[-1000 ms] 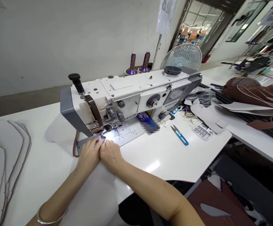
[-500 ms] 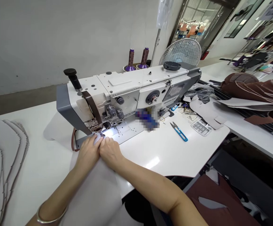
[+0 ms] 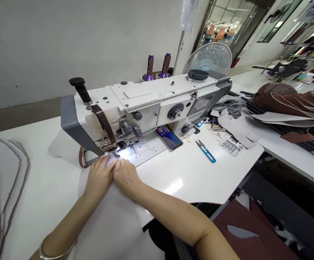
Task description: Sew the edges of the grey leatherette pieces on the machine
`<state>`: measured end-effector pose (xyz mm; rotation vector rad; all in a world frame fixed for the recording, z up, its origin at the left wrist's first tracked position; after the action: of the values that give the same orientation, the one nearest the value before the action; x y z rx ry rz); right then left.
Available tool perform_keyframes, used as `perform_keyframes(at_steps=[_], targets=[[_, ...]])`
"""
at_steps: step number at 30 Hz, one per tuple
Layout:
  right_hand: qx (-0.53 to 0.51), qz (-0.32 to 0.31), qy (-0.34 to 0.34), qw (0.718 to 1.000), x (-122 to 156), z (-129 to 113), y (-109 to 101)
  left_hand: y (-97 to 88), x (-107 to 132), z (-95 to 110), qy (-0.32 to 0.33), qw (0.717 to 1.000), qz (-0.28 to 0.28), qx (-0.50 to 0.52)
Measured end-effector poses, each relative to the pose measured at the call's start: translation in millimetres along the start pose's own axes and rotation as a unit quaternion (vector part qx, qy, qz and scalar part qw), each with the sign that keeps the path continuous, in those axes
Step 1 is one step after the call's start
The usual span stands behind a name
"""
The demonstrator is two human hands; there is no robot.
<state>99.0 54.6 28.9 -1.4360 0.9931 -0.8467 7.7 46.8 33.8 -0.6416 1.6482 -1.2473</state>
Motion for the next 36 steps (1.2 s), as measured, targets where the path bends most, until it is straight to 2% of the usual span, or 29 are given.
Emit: perform_keyframes(at_steps=[17, 26, 36], targets=[[0.015, 0.008, -0.033, 0.999, -1.7, 0.5, 0.1, -0.2, 0.1, 0.2, 0.014, 1.0, 0.008, -0.006], [0.02, 0.025, -0.048, 0.998, -3.4, 0.4, -1.1, 1.2, 0.5, -0.3, 0.023, 0.999, 0.035, -0.001], [0.01, 0.014, -0.024, 1.0, -2.6, 3.5, -0.5, -1.6, 0.3, 0.1, 0.025, 0.999, 0.04, -0.002]])
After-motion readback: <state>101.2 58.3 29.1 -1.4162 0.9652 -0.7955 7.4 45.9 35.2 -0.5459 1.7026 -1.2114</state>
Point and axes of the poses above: each hand's wrist, its own x-axis away from the middle knuckle, its own y-axis out of the palm, z = x × y, the point moved 5 cm from there along -x, towards the middle knuckle, and after that the axes turned 10 degrees about y, right-handed, at the moved point
